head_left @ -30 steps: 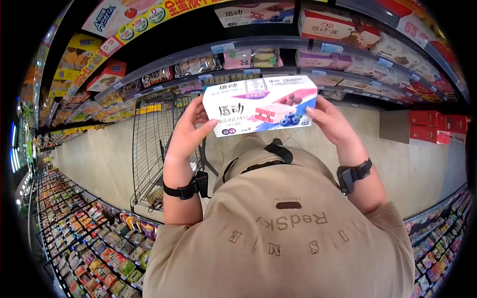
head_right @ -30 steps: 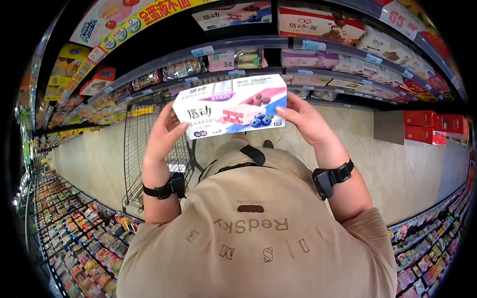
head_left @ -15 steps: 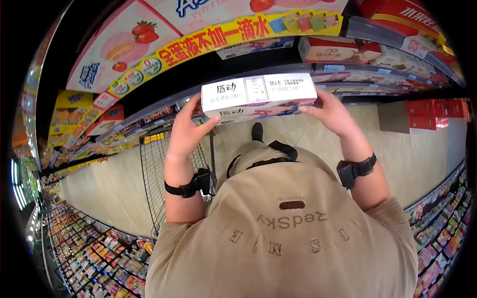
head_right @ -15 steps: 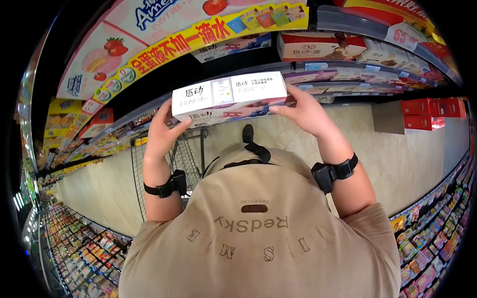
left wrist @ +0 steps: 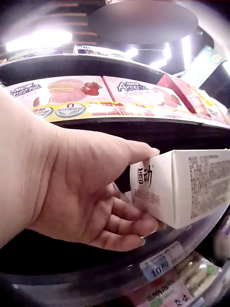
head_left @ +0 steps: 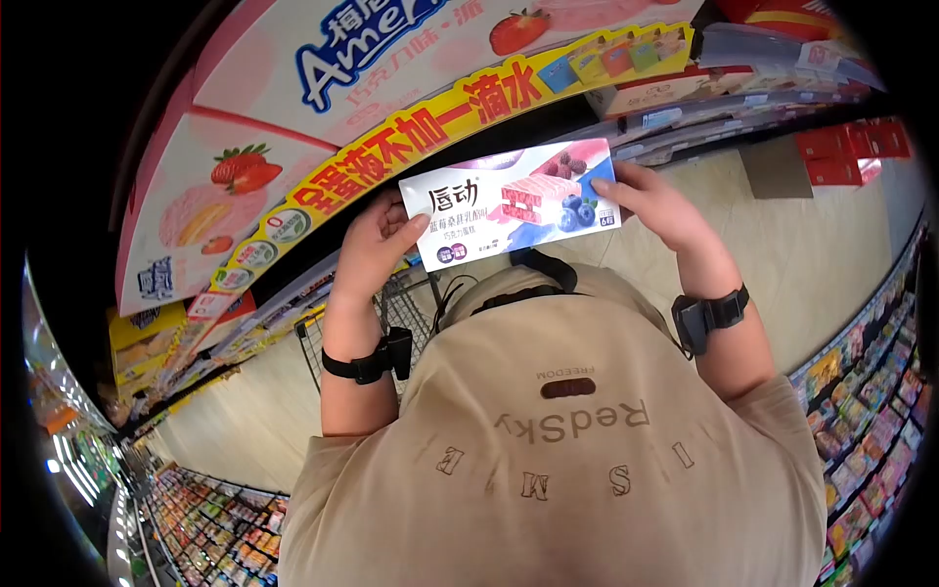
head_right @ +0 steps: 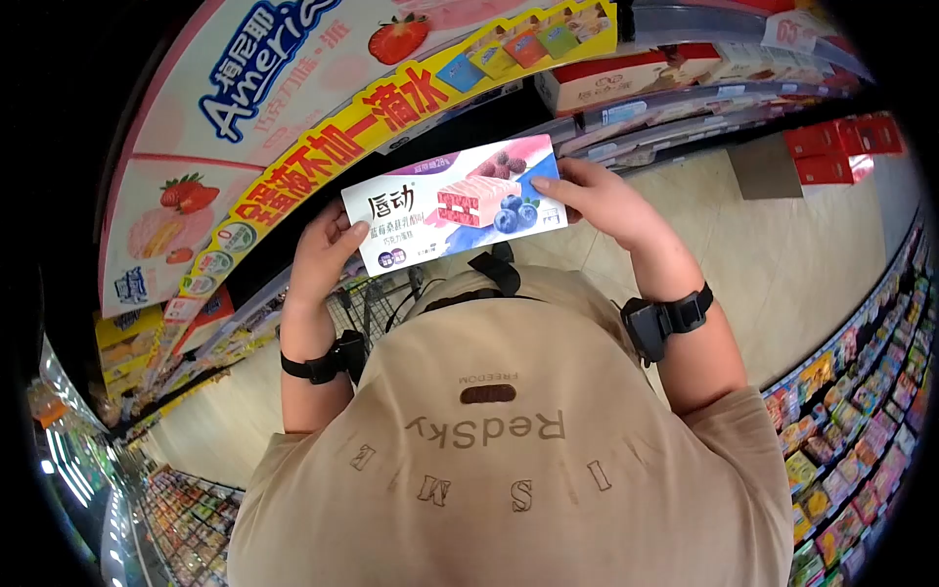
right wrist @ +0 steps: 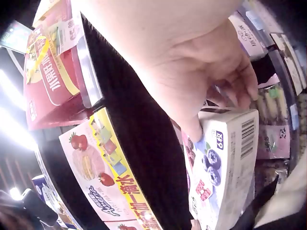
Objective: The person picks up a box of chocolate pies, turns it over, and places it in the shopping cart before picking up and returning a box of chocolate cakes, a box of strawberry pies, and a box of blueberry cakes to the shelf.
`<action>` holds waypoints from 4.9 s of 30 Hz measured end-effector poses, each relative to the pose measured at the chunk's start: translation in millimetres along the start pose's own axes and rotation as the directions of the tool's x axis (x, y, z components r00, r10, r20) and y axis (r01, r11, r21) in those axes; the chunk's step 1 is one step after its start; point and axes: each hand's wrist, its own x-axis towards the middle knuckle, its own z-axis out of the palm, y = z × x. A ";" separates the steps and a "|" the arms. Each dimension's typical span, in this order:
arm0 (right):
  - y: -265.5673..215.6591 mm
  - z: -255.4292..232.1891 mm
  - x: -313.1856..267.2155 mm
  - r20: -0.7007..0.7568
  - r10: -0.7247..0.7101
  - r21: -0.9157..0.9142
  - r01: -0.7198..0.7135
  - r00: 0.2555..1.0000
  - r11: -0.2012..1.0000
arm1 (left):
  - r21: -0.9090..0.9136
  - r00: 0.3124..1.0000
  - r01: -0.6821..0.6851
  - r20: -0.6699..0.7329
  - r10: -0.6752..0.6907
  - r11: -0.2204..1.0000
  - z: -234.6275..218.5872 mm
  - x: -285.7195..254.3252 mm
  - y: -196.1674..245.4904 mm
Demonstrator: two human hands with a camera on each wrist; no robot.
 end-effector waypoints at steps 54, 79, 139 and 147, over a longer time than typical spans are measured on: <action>-9.0 27.6 35.6 -0.198 -0.387 0.092 0.410 0.901 0.908 | 0.298 0.926 -0.269 -0.182 0.331 0.916 29.5 46.9 -26.8; 64.5 -72.5 -93.5 0.064 -0.154 0.011 0.154 0.986 0.988 | 0.554 0.796 -0.153 -0.422 0.434 0.819 75.6 -28.8 -65.7; 159.1 564.0 -84.0 0.841 0.455 -0.538 0.363 0.293 0.761 | -0.494 0.009 0.062 -0.869 -0.495 0.867 102.4 -597.5 -413.5; 227.3 649.0 13.7 0.743 0.608 -0.670 0.318 0.282 0.671 | -0.642 0.130 0.131 -0.744 -0.655 0.755 60.1 -527.3 -455.2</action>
